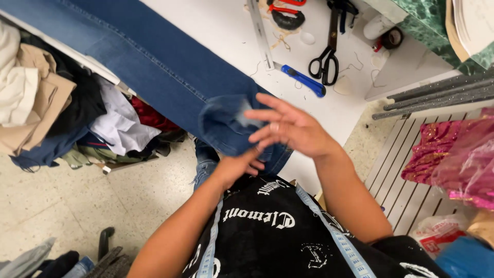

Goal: Distressing the hem of a pair of blue jeans using a utility knife

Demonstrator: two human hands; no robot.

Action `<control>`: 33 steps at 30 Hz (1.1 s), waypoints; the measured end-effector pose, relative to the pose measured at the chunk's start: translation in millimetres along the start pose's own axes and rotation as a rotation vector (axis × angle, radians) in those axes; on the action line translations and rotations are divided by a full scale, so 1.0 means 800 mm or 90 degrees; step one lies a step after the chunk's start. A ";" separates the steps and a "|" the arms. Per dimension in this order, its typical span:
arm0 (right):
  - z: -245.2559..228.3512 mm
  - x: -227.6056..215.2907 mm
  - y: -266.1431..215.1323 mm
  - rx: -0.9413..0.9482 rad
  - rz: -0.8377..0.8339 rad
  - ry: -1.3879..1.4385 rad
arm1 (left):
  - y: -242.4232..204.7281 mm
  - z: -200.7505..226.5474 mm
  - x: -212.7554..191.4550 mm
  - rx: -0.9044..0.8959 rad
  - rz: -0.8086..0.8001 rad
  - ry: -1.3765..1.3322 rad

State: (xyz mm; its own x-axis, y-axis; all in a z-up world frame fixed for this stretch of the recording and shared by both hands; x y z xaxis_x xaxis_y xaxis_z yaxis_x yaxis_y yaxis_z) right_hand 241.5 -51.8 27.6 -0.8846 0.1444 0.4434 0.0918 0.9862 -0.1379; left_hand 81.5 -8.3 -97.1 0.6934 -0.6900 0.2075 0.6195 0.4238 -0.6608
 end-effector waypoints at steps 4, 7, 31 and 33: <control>-0.003 -0.083 -0.006 -0.016 0.275 -0.368 | 0.028 0.061 -0.084 0.045 0.217 -0.320; 0.008 -0.113 -0.042 0.231 0.402 -0.883 | 0.013 0.102 -0.155 0.166 0.232 -0.207; 0.074 -0.030 -0.015 -0.026 0.263 -0.290 | 0.023 0.017 0.001 0.158 0.075 -0.142; 0.064 -0.022 -0.014 -0.045 0.281 -0.389 | -0.035 0.078 0.016 0.151 0.081 -0.134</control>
State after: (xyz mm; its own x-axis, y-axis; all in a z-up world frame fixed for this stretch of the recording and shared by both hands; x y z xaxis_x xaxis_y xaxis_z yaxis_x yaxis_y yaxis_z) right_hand 232.2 -69.4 -24.2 -0.8529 0.4769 -0.2127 0.5076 0.8528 -0.1233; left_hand 95.8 7.9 -30.6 0.8161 -0.4973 0.2943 0.5742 0.6410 -0.5093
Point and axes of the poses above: each hand's wrist, its own y-axis towards the middle knuckle, its own x-axis out of the palm, z = x × y, the point moved 3 cm from there along y, towards the middle knuckle, and after that the axes turned 6 degrees about z, right-handed, at the moved point
